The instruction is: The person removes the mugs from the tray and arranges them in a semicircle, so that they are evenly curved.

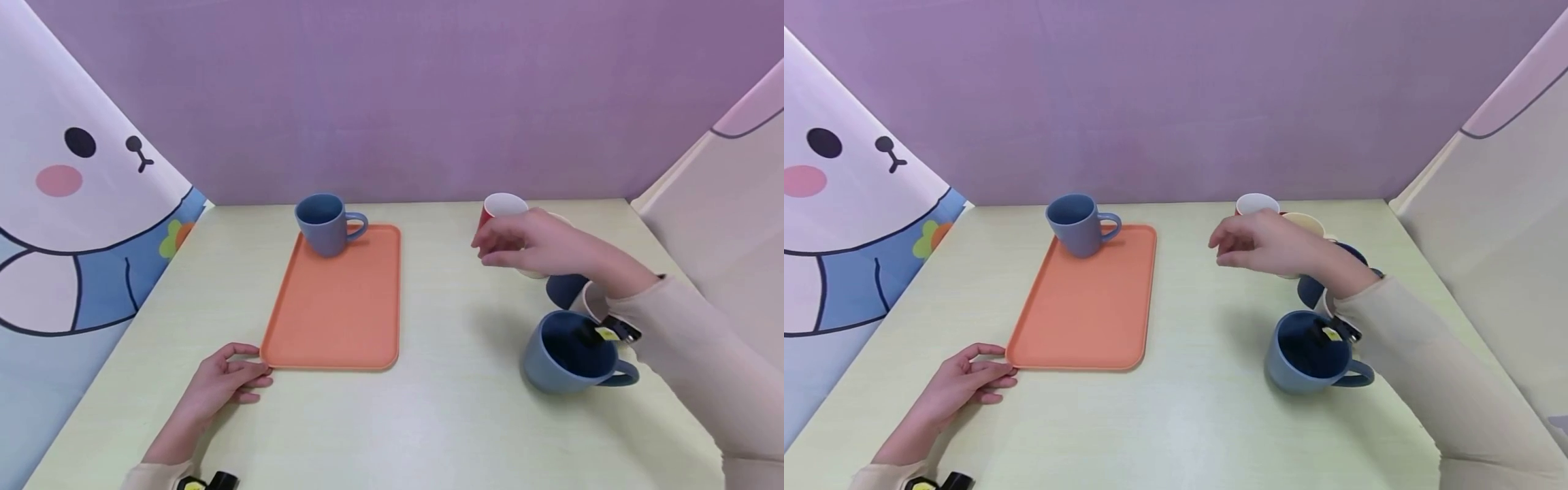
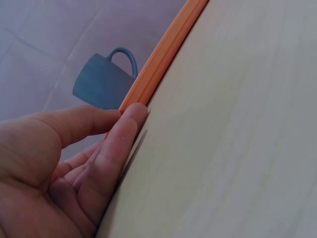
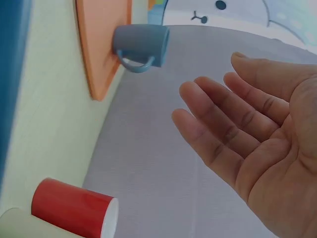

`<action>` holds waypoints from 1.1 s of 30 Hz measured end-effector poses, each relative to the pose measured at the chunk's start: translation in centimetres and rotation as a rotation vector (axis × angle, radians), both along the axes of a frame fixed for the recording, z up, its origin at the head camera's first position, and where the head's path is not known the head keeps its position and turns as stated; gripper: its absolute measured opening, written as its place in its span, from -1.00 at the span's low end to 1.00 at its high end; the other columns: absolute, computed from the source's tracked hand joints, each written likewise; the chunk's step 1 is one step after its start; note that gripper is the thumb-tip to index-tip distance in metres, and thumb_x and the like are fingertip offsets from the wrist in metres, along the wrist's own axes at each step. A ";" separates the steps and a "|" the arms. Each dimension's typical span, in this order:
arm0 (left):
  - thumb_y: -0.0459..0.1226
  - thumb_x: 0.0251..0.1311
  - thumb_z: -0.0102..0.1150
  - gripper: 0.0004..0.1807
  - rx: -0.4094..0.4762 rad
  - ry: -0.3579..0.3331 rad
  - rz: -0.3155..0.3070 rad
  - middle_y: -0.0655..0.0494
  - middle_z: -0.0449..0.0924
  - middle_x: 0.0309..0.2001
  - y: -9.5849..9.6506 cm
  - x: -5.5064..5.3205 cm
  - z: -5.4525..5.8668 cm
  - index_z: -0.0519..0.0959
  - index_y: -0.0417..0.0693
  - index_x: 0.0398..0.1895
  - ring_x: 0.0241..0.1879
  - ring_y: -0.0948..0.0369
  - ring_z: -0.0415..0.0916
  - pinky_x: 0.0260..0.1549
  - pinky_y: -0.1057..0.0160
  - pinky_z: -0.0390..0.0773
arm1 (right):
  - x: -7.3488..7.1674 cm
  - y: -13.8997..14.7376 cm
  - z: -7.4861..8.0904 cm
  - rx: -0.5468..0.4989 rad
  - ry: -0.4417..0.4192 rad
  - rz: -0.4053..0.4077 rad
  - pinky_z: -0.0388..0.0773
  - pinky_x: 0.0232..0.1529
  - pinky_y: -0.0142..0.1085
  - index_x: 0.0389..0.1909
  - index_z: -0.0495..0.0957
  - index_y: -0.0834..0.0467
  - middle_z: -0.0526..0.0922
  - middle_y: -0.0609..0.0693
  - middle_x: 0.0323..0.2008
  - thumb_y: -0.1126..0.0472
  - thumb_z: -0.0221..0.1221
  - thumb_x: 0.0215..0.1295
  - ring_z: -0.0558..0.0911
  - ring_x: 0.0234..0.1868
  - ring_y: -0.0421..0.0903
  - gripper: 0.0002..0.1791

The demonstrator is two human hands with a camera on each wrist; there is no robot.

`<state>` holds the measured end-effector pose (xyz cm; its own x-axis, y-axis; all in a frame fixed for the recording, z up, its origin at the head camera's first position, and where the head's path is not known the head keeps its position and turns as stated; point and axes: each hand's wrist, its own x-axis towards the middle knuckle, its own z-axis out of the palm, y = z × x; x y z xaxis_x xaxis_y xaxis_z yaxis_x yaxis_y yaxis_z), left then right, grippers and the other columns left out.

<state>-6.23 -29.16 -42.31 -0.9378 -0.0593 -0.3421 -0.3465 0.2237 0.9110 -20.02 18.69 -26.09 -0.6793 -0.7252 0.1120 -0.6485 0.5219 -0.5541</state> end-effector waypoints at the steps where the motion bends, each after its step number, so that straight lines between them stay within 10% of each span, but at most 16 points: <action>1: -0.36 0.36 0.19 -0.55 0.001 0.003 -0.002 -0.05 0.74 -0.25 0.0 0.0 0.0 0.26 -0.38 0.17 -0.33 0.21 0.73 -0.40 0.20 0.72 | -0.4 -0.3 -0.1 -0.001 -0.016 0.005 0.67 -0.08 -0.25 -0.08 0.63 0.18 0.68 -0.07 -0.21 0.31 0.33 0.28 0.68 -0.19 -0.15 -0.79; 33: -0.36 0.37 0.17 -0.56 0.010 0.023 -0.010 -0.03 0.74 -0.25 -0.2 0.1 0.0 0.25 -0.38 0.18 -0.33 0.21 0.73 -0.40 0.20 0.72 | -9.3 -10.0 -2.3 0.227 -0.233 0.045 0.62 -0.20 -0.21 -0.01 0.55 0.26 0.69 0.01 -0.32 0.28 0.20 0.36 0.62 -0.27 -0.03 -0.77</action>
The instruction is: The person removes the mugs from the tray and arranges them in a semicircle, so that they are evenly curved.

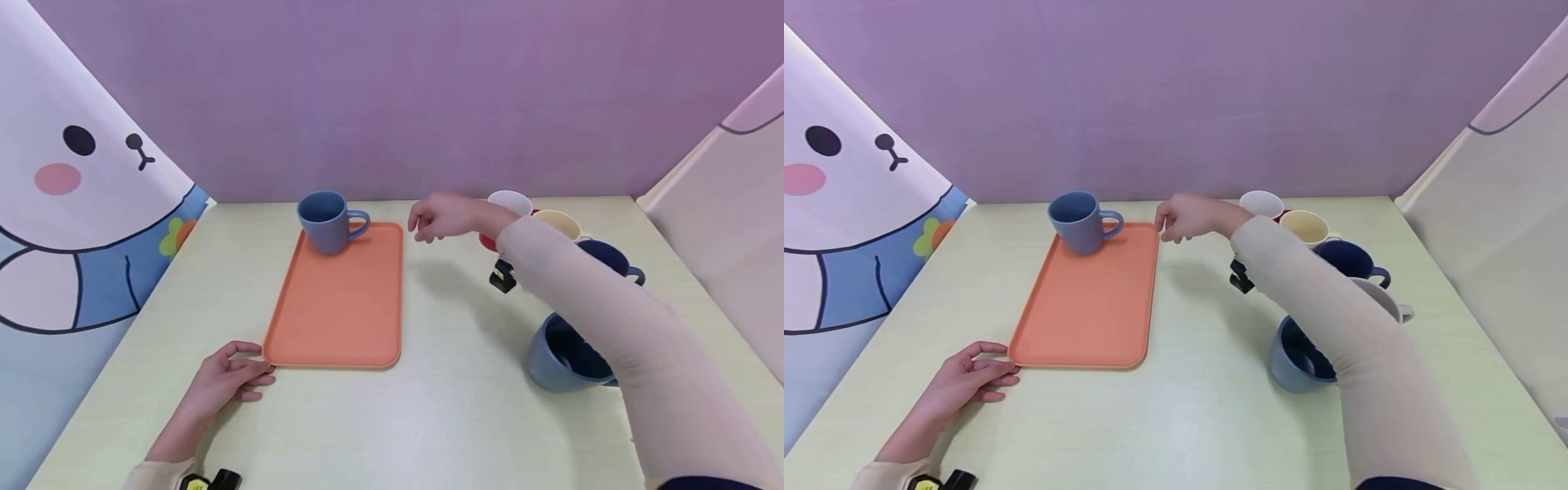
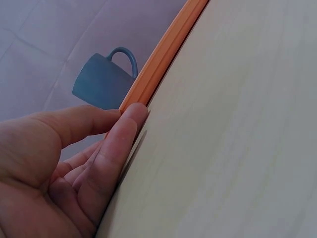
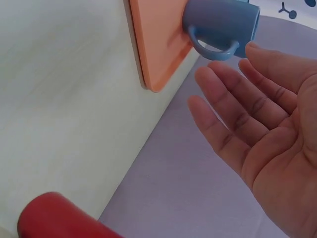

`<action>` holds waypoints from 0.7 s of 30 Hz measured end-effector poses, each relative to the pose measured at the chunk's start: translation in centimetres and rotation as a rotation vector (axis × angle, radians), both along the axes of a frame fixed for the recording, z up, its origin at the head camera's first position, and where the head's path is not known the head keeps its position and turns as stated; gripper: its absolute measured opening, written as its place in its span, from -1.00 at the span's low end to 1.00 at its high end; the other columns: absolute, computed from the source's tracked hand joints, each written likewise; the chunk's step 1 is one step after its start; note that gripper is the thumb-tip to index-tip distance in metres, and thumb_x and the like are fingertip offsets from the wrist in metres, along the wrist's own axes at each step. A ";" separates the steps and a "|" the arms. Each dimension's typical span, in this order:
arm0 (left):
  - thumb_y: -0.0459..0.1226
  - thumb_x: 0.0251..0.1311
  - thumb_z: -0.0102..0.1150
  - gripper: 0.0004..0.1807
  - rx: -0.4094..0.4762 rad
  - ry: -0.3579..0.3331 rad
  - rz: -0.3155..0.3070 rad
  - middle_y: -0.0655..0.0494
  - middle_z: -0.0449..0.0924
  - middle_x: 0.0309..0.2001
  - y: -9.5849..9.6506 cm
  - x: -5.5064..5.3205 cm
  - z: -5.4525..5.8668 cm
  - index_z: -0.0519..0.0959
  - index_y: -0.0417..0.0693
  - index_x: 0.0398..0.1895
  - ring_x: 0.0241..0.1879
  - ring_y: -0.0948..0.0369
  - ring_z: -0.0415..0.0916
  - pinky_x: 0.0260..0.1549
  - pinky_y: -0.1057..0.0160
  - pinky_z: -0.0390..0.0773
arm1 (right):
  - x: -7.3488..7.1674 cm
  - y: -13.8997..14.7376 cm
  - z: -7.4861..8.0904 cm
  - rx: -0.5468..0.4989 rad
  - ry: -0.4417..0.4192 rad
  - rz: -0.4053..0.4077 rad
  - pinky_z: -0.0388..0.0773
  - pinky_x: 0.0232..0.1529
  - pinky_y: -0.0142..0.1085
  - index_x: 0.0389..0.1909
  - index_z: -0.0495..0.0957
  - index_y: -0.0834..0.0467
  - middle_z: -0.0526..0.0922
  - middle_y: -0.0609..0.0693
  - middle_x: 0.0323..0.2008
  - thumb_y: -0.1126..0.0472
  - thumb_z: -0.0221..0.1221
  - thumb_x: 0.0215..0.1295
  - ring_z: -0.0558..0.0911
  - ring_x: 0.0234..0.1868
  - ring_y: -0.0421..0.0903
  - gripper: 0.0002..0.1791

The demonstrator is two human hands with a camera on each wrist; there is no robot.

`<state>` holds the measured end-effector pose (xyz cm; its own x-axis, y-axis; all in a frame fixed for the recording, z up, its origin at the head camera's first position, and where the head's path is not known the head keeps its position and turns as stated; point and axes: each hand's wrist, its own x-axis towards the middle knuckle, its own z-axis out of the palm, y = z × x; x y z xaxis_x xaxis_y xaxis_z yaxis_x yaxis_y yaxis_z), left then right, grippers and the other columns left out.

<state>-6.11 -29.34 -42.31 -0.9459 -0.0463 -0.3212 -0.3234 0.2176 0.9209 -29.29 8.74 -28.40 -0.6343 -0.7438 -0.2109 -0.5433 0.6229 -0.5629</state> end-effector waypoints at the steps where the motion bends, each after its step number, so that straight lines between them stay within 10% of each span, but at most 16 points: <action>1: -0.36 0.37 0.18 -0.56 0.000 -0.002 0.004 -0.03 0.74 -0.25 0.0 0.0 0.0 0.26 -0.38 0.17 -0.33 0.21 0.73 -0.39 0.20 0.72 | -0.2 -0.3 0.0 -0.003 -0.006 -0.006 0.62 -0.20 -0.20 -0.01 0.55 0.27 0.69 0.03 -0.32 0.29 0.20 0.36 0.63 -0.26 -0.01 -0.76; 21: -0.38 0.36 0.18 -0.57 -0.011 -0.005 0.009 -0.06 0.74 -0.25 -0.1 0.2 0.0 0.27 -0.39 0.16 -0.32 0.20 0.73 -0.39 0.19 0.72 | -2.9 -5.0 -3.7 -0.178 -0.029 -0.175 0.64 -0.17 -0.16 0.01 0.59 0.29 0.71 0.08 -0.30 0.25 0.19 0.39 0.67 -0.18 0.13 -0.74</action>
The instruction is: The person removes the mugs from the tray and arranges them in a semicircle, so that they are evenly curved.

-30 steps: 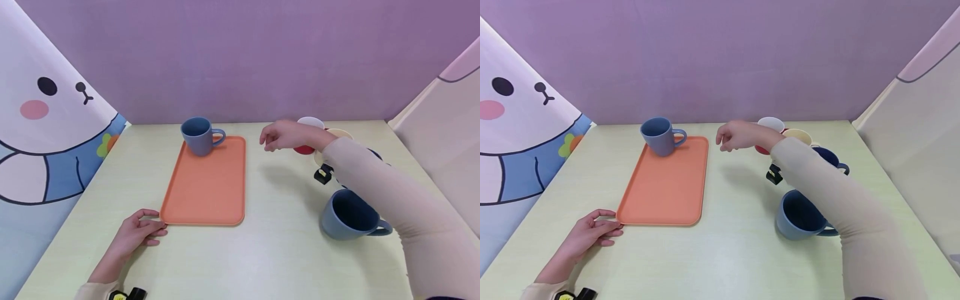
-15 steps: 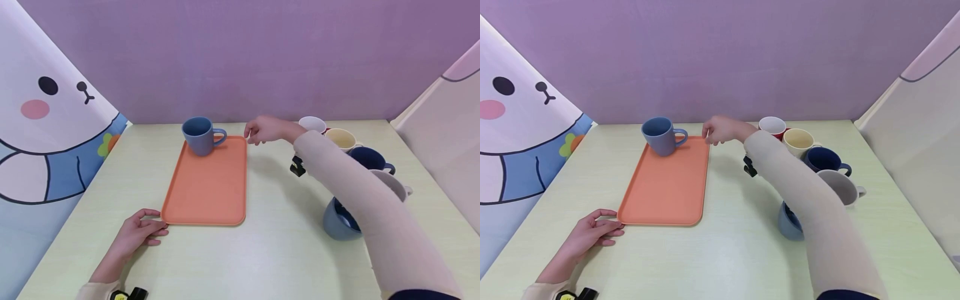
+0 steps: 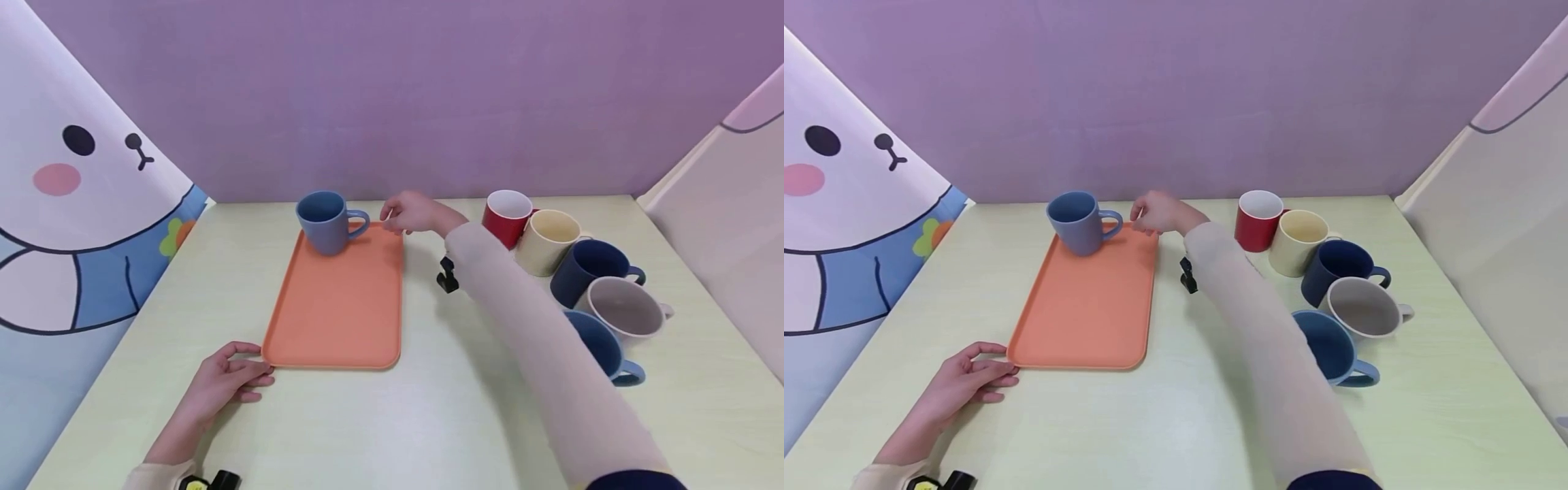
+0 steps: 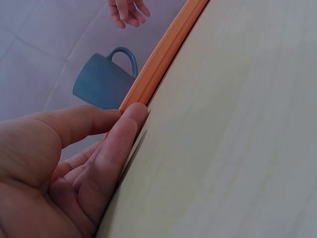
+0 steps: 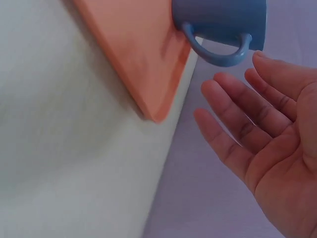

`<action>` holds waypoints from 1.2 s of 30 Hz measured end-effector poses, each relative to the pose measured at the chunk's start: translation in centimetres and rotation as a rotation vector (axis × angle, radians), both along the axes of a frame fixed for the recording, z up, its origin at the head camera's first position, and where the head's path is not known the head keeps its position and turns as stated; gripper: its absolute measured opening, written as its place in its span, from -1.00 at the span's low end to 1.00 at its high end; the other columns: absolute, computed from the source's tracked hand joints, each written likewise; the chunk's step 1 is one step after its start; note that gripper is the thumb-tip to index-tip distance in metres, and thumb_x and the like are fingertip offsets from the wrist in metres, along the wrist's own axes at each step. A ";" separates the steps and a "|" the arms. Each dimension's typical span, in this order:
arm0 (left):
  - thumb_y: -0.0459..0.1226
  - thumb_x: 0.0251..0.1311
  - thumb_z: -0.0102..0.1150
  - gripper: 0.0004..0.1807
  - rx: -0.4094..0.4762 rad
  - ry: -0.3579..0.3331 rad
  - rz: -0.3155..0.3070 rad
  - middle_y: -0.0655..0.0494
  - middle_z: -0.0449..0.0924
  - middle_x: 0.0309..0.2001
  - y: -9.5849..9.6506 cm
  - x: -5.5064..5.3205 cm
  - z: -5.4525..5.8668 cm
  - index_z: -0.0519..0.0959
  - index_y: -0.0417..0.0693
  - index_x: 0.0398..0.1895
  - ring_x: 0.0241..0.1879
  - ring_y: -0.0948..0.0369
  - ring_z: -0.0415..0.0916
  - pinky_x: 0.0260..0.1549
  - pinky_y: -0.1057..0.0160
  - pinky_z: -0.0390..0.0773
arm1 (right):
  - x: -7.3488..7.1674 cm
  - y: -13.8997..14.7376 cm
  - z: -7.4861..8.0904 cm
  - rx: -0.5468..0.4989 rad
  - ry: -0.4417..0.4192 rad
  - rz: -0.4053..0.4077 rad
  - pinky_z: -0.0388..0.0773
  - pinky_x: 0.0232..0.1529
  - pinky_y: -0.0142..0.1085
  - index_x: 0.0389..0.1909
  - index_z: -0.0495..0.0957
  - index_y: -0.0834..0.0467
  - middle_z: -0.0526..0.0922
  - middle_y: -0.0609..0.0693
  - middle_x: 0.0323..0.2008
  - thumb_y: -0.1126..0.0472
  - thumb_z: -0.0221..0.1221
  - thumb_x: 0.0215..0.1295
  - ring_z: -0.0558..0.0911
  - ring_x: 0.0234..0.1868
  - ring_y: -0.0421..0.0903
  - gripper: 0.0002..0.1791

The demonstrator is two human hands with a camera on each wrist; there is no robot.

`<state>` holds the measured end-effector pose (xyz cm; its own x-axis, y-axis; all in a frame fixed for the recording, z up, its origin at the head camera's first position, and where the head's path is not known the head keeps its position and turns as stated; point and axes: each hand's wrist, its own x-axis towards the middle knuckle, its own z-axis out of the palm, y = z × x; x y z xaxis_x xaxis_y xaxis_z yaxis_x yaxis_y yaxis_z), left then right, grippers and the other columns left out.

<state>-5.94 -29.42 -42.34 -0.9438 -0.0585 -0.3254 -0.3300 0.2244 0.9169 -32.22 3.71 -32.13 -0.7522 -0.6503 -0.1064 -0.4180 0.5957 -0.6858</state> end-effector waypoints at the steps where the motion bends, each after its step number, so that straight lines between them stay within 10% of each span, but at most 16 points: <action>1: -0.38 0.36 0.17 -0.57 -0.002 0.002 -0.005 -0.06 0.74 -0.25 0.0 0.0 0.0 0.26 -0.39 0.16 -0.32 0.19 0.73 -0.39 0.19 0.72 | 0.0 -0.2 -0.2 -0.027 -0.004 -0.017 0.64 -0.16 -0.14 0.01 0.59 0.30 0.71 0.10 -0.30 0.26 0.19 0.38 0.68 -0.17 0.14 -0.74; 19: -0.36 0.35 0.19 -0.56 -0.003 -0.003 0.000 -0.05 0.74 -0.26 0.0 -0.1 0.1 0.27 -0.38 0.16 -0.32 0.19 0.73 -0.38 0.19 0.72 | 0.3 -4.5 -5.6 -0.321 0.014 -0.290 0.48 0.22 -0.18 0.34 0.37 0.29 0.53 0.23 0.20 0.25 0.11 0.48 0.52 0.23 0.10 -0.53; 36: -0.35 0.36 0.20 -0.55 -0.011 -0.011 -0.001 -0.06 0.74 -0.25 0.0 -0.1 0.1 0.26 -0.38 0.16 -0.32 0.19 0.73 -0.38 0.19 0.72 | 0.6 -6.0 -7.3 -0.560 -0.173 -0.370 0.59 0.10 -0.12 0.12 0.51 0.26 0.58 0.19 0.02 0.19 0.11 0.50 0.61 0.05 0.13 -0.70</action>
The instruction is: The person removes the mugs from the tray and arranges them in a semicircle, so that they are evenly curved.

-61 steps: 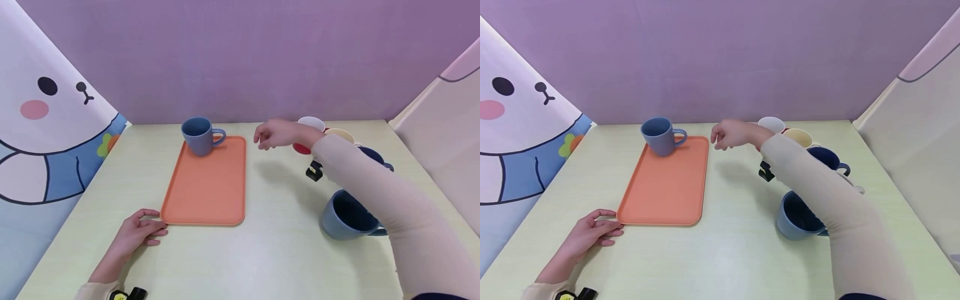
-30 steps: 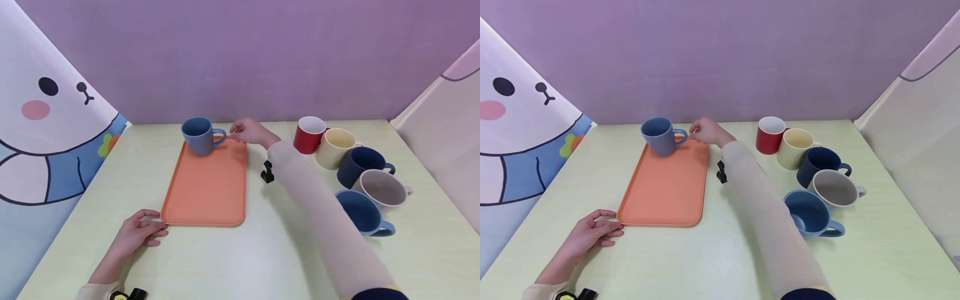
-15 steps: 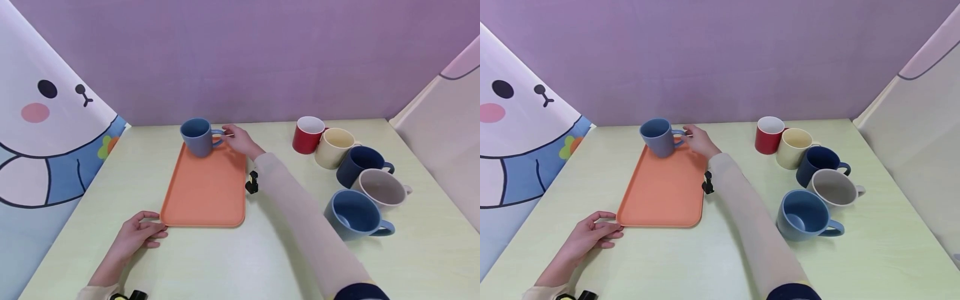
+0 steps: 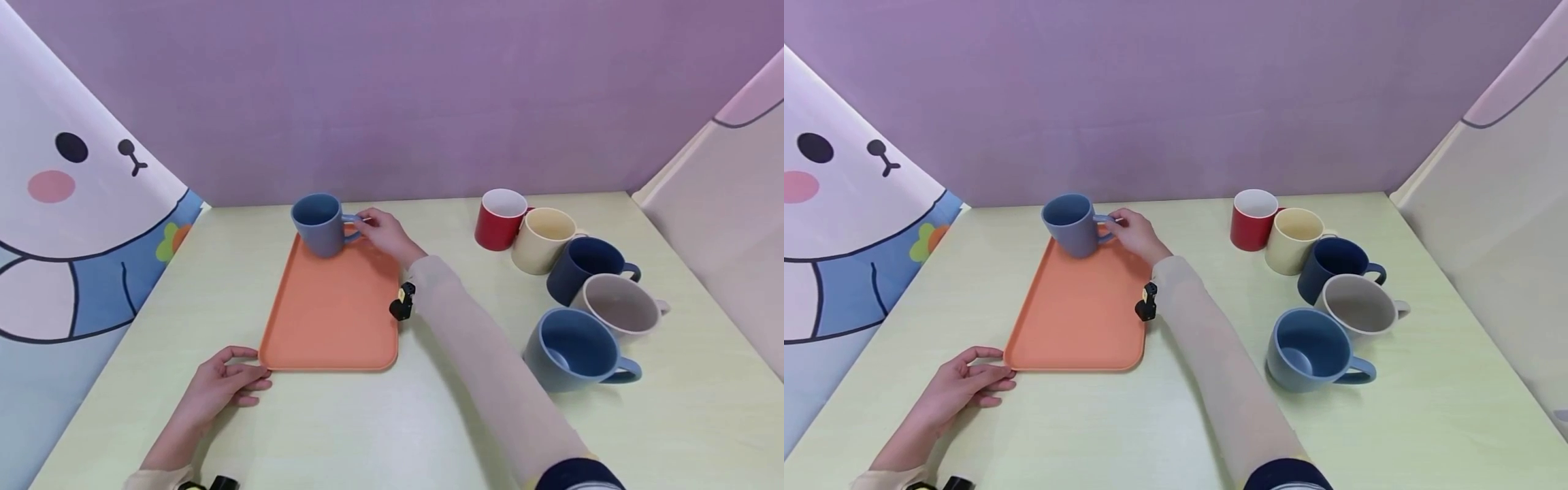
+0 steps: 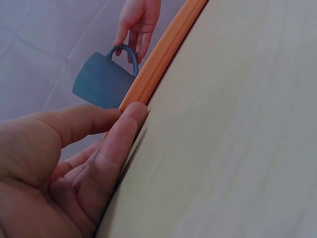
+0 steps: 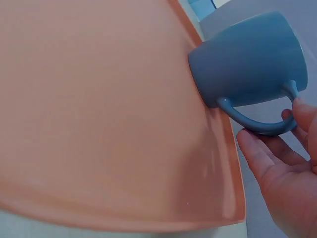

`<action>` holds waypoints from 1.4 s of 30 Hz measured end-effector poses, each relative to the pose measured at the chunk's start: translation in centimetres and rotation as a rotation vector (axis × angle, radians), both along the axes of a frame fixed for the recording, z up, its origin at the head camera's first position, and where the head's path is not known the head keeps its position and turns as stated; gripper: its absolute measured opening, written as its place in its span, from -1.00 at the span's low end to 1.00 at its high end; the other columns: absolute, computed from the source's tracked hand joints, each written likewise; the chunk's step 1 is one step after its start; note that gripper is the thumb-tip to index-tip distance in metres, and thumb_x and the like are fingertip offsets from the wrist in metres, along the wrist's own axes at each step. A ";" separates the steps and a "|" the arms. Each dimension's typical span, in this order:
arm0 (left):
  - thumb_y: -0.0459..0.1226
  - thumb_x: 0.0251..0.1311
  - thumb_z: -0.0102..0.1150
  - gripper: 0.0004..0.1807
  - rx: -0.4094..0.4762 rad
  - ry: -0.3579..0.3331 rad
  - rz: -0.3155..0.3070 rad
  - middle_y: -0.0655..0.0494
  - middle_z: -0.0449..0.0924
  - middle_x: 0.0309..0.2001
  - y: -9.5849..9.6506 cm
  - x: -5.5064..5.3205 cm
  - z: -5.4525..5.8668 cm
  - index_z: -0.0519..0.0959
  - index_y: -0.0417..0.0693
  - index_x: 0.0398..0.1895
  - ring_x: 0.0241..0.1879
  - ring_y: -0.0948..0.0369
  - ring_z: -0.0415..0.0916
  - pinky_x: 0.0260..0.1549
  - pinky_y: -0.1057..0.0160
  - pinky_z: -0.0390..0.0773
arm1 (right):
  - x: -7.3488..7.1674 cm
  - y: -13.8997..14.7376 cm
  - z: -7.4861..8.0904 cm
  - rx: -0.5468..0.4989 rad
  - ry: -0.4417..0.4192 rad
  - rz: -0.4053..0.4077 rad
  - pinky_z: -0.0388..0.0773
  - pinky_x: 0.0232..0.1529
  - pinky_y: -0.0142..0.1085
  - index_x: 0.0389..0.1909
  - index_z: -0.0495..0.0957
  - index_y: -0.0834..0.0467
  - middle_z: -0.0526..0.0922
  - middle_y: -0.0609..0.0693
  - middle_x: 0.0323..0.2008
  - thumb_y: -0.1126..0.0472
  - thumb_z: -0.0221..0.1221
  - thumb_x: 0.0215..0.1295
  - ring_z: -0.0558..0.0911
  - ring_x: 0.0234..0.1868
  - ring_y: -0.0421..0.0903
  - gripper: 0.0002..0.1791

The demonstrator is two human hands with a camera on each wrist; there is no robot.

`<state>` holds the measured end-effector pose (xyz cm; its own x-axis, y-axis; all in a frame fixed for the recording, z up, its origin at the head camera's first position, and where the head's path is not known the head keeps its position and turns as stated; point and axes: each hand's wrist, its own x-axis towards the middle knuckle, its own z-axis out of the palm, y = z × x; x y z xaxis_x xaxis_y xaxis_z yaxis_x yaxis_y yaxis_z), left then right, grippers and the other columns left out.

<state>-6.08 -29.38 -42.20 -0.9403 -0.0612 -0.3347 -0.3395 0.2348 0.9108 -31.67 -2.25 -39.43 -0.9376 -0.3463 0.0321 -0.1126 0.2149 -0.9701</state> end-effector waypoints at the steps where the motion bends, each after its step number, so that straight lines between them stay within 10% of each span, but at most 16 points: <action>1: -0.34 0.36 0.20 -0.55 0.000 -0.001 0.000 -0.06 0.74 -0.25 0.0 0.0 0.0 0.26 -0.38 0.16 -0.32 0.19 0.73 -0.38 0.19 0.72 | 0.0 0.0 0.0 -0.012 -0.017 -0.001 0.59 0.10 -0.11 0.10 0.52 0.26 0.59 0.19 0.02 0.19 0.12 0.49 0.62 0.05 0.14 -0.71; 24: -0.36 0.36 0.18 -0.55 0.003 0.003 -0.012 -0.04 0.74 -0.26 -0.1 0.0 0.0 0.26 -0.39 0.17 -0.32 0.19 0.73 -0.39 0.19 0.72 | 2.1 0.0 1.4 -0.194 -0.329 0.100 0.57 0.12 -0.03 -0.05 0.56 0.46 0.66 0.17 -0.18 0.44 0.24 0.31 0.61 0.09 0.25 -0.77; 42: -0.36 0.36 0.19 -0.56 0.010 0.005 -0.005 -0.03 0.75 -0.26 0.0 0.1 0.0 0.27 -0.39 0.16 -0.33 0.20 0.73 -0.39 0.20 0.72 | 4.9 -0.8 0.9 -0.258 -0.330 0.086 0.60 0.07 -0.03 -0.18 0.53 0.45 0.68 0.36 -0.11 0.46 0.18 0.36 0.69 -0.03 0.17 -0.90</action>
